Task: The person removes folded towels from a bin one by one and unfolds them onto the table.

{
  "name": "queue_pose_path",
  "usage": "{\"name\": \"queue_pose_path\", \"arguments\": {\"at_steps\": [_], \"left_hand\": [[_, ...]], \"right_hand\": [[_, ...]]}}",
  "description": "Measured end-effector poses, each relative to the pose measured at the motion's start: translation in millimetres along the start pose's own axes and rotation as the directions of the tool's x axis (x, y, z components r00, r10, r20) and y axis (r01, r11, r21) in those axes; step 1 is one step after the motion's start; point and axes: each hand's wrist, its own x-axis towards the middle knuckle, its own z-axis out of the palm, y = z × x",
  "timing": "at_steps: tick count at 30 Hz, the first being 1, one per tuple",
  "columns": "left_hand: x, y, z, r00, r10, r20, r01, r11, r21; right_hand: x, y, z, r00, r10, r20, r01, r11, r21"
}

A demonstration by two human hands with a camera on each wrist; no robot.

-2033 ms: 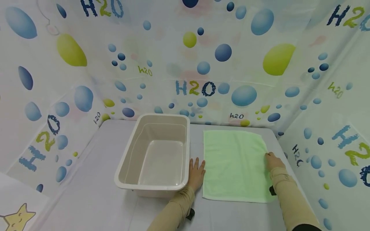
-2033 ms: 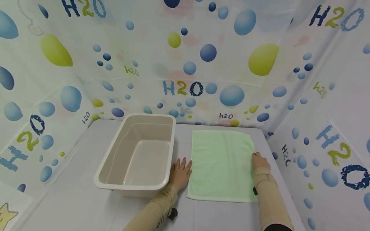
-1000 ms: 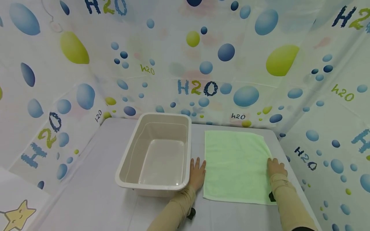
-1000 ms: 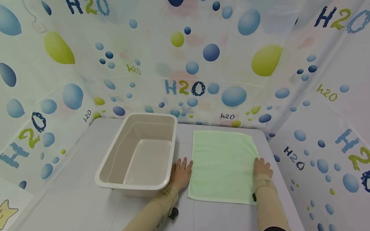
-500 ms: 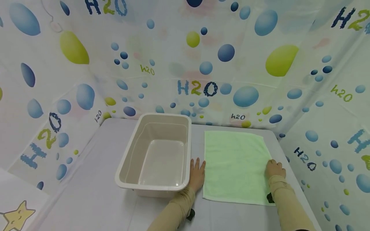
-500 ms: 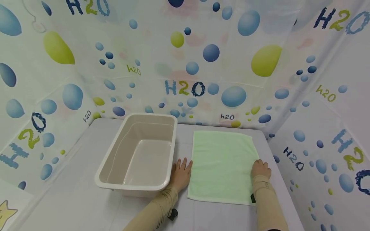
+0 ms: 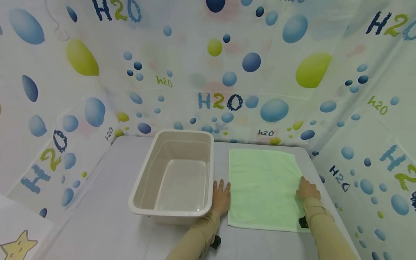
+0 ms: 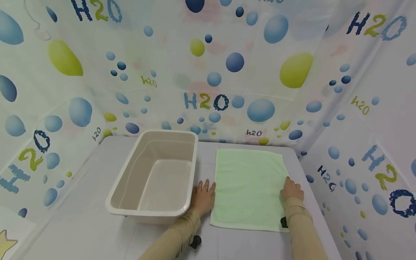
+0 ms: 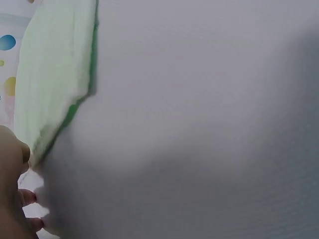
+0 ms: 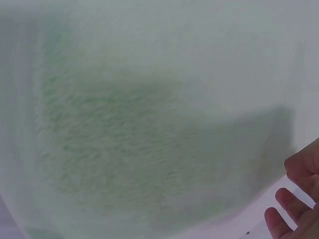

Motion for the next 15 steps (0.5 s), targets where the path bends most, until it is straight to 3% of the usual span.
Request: {"name": "queue_pose_path", "arguments": {"at_steps": [7,11,15], "left_hand": [[11.9,7.6,-14.9,0.992,-0.108,0.063,0.114,0.990,-0.085],[25.2,13.2,-21.0,0.987,-0.128,0.099,0.132,0.991,-0.030],[39.1,21.8,-31.8,0.988,-0.135,0.078,0.136,0.991,-0.015]], "right_hand": [[9.4,-26,-14,0.991,-0.081,-0.106,0.087,0.994,0.061],[16.8,-49,-23,0.968,-0.139,-0.207,0.158,0.984,0.077],[21.6,-72,-33,0.939,-0.181,-0.293,0.207,0.977,0.060]]}}
